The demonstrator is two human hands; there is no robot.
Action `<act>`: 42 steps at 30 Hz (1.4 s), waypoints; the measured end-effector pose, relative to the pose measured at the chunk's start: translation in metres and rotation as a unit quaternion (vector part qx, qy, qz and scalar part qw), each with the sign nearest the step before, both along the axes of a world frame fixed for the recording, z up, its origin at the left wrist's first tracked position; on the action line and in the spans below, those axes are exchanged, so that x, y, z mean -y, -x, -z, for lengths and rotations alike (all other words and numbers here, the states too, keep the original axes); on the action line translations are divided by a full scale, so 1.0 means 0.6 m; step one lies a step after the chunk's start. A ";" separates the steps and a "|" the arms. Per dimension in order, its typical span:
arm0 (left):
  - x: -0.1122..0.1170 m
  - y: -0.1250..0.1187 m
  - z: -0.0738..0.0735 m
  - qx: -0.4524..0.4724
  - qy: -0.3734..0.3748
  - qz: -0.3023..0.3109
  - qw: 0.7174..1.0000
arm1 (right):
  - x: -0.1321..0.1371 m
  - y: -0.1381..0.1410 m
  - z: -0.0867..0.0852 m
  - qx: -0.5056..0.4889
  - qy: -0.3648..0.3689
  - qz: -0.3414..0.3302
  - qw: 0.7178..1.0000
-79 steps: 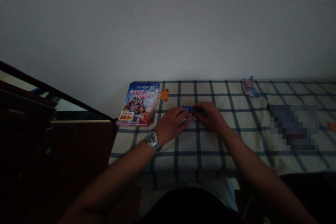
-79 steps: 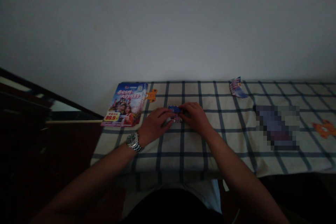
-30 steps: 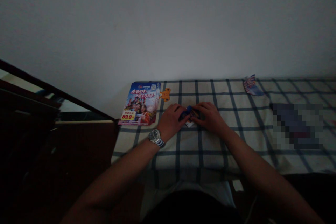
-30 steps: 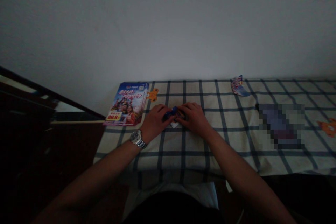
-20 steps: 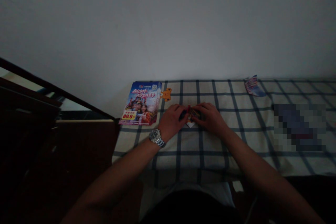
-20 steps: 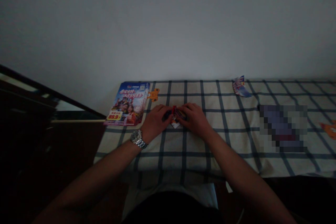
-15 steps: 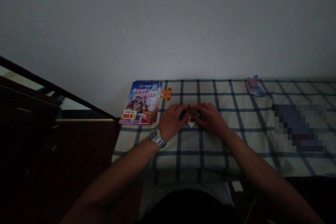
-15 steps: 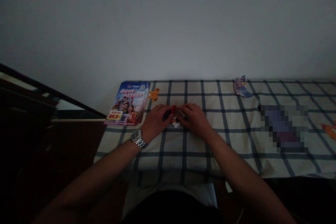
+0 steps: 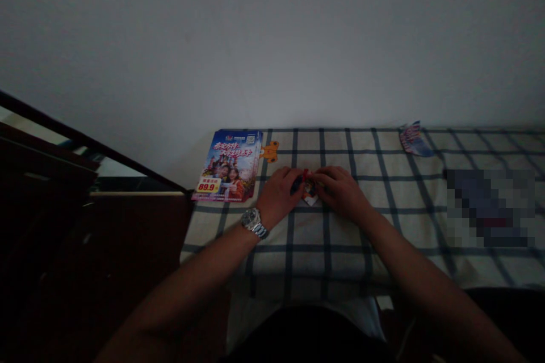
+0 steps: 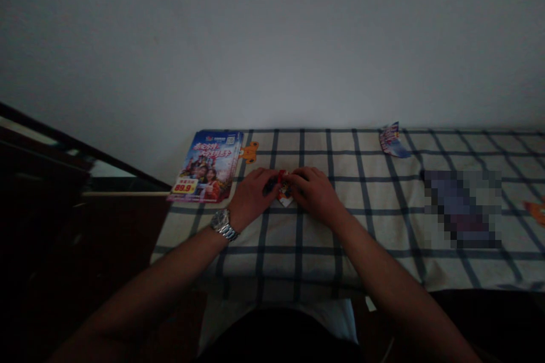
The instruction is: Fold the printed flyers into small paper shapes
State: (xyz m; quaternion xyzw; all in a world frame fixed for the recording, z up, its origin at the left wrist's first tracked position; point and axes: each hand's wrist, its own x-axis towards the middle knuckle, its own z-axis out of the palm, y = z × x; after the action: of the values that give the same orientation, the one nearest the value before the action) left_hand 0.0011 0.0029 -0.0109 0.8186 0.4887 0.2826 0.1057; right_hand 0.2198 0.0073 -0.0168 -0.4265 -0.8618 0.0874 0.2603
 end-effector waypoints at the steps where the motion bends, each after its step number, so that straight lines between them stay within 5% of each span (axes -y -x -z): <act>1: 0.000 0.000 0.000 0.001 0.000 0.001 1.000 | 0.000 0.000 -0.001 0.000 -0.001 -0.001 1.000; 33: 0.001 0.001 0.006 -0.002 0.001 0.015 1.000 | -0.002 -0.002 0.004 0.008 -0.018 -0.033 0.999; 42: 0.000 0.004 0.013 -0.024 -0.022 0.039 0.999 | -0.004 -0.008 0.001 -0.056 0.039 -0.023 0.997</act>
State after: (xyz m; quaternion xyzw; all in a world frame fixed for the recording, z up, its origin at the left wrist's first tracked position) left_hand -0.0011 0.0031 -0.0188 0.8455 0.4526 0.2696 0.0869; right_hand 0.2248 0.0099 -0.0171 -0.4112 -0.8514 0.1504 0.2889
